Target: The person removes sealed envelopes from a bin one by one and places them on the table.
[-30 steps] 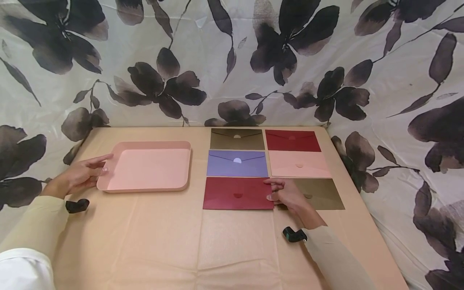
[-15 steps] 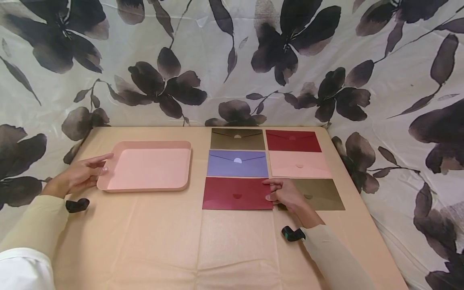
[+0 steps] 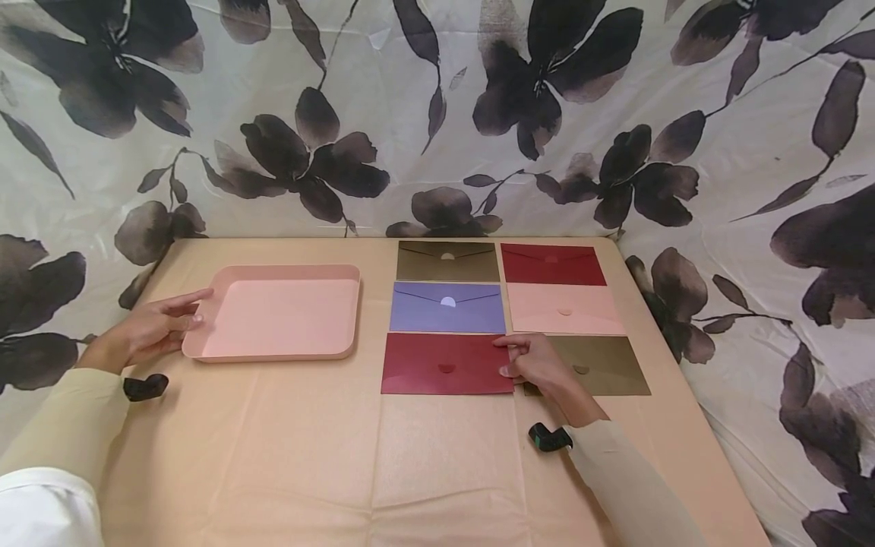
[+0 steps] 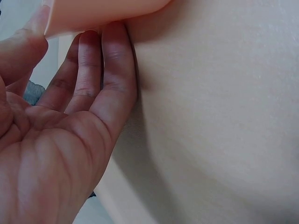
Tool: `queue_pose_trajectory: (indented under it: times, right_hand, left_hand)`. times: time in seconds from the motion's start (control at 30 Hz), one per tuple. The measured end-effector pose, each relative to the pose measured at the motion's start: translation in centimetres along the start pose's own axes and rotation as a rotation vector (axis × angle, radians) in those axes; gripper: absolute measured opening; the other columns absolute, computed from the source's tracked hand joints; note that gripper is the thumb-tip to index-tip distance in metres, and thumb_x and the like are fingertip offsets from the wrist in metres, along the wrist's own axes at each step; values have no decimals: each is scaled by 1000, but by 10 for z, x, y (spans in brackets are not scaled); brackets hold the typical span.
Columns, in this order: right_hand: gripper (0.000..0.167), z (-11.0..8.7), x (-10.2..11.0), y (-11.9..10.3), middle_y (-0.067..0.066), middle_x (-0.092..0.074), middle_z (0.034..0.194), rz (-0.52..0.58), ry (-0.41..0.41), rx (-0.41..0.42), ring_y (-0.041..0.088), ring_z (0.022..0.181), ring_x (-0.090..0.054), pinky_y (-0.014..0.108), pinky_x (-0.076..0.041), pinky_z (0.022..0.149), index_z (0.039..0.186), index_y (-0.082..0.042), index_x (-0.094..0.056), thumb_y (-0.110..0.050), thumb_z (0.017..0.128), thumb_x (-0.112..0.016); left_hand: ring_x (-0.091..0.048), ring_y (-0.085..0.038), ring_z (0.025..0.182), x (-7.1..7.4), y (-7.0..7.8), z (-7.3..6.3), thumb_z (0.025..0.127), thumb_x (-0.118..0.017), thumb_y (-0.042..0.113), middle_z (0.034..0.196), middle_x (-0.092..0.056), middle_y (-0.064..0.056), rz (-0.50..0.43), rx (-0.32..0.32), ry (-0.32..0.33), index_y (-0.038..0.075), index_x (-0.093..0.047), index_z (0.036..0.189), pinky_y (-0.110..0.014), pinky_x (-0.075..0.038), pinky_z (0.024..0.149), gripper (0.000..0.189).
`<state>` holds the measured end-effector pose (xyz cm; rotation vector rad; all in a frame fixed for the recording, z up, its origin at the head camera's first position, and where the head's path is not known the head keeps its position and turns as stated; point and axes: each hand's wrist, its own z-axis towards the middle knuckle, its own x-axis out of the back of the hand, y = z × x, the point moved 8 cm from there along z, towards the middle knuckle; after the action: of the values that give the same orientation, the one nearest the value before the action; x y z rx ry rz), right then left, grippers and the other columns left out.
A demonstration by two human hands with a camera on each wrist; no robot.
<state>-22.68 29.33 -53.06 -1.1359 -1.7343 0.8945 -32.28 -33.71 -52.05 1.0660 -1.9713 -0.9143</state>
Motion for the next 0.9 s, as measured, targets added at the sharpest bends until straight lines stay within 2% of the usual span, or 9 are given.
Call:
queue_pose_trajectory:
  times: [0.2,0.4,0.73,0.9]
  right_hand:
    - [60,-1,0,-1,-6,-38,63,-6,-3,9,9,56,-47,20,-42,52,140,11,-59,16,81,-70]
    - [57,-2,1,1,-4,-44,62,-30,18,-25,13,68,-61,23,-53,57,139,8,-61,14,83,-70]
    - [56,0,2,0,-5,-38,60,-60,20,-36,16,74,-64,24,-56,60,139,6,-62,12,84,-70]
    - [56,0,2,0,-7,-36,60,-75,19,-46,16,79,-66,25,-57,62,140,4,-63,11,84,-70]
  left_hand:
    - [-61,6,97,-1,0,1,106,-59,17,173,8,-25,2,2,1,32,-14,167,-21,-58,84,76]
    - [-62,3,97,0,1,0,107,-58,17,173,-1,-28,14,7,6,31,-13,167,-22,-59,83,76]
    - [-62,1,99,0,1,0,107,-57,17,172,-8,-26,29,23,24,30,-14,167,-22,-58,85,75]
    - [-61,2,98,1,0,1,106,-60,19,173,-2,-27,47,25,32,31,-15,167,-21,-58,85,76]
